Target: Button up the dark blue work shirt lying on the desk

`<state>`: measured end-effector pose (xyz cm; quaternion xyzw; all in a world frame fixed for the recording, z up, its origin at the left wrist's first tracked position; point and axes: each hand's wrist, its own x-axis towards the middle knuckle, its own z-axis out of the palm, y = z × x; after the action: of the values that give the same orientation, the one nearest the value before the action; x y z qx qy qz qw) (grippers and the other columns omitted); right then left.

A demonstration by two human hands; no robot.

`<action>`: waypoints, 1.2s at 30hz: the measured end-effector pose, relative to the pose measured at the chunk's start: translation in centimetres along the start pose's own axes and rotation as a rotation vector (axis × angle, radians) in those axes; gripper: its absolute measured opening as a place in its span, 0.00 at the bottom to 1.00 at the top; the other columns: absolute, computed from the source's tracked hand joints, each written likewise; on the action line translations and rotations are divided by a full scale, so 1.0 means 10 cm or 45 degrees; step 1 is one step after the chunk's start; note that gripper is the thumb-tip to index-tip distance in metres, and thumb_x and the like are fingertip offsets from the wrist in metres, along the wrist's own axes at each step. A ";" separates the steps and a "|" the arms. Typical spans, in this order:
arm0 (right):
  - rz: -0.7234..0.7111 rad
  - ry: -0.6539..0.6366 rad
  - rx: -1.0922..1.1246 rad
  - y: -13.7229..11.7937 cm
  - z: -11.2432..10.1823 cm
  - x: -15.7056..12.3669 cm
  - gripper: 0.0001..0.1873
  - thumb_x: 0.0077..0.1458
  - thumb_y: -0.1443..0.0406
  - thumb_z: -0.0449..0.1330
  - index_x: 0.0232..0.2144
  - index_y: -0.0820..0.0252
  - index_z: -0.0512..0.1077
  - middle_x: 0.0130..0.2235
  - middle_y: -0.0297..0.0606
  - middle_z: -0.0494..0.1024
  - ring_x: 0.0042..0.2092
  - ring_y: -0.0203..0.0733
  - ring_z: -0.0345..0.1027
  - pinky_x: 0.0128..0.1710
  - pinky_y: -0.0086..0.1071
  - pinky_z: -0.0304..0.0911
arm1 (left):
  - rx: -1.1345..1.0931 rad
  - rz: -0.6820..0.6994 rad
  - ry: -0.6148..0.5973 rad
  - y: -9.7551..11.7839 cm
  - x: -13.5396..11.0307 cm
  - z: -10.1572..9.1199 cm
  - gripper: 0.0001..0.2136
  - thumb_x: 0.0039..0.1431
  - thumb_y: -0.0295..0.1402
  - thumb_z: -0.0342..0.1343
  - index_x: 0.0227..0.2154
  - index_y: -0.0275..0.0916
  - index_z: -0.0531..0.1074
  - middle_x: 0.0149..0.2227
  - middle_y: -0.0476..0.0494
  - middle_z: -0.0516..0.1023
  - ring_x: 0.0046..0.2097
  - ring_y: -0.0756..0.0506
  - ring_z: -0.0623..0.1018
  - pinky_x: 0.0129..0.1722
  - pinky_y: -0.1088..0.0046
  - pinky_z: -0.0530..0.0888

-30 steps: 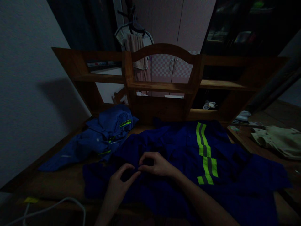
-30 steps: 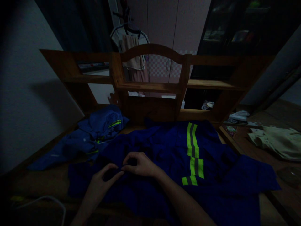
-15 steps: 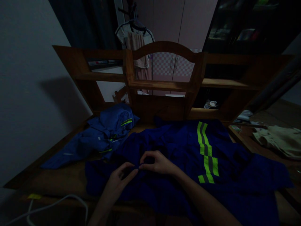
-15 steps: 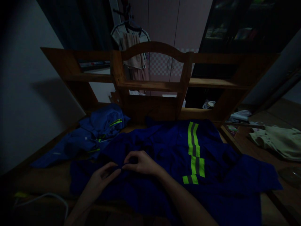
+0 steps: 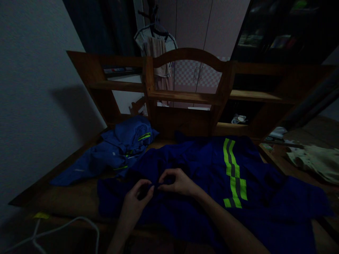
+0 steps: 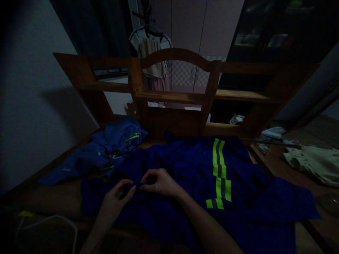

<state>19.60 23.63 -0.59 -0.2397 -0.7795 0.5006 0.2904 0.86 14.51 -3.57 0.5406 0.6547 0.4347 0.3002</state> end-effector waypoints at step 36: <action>0.119 -0.181 0.038 0.04 0.01 0.00 0.15 0.50 0.58 0.64 0.37 0.62 0.76 0.26 0.29 0.69 0.27 0.30 0.60 0.27 0.23 0.55 | -0.839 -0.077 0.241 0.01 0.04 -0.04 0.14 0.57 0.40 0.55 0.21 0.37 0.64 0.24 0.50 0.64 0.30 0.50 0.67 0.33 0.75 0.68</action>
<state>19.57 23.77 -1.00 -0.2353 -0.7786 0.5410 0.2140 0.51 14.78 -3.25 0.3523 0.5199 0.6619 0.4093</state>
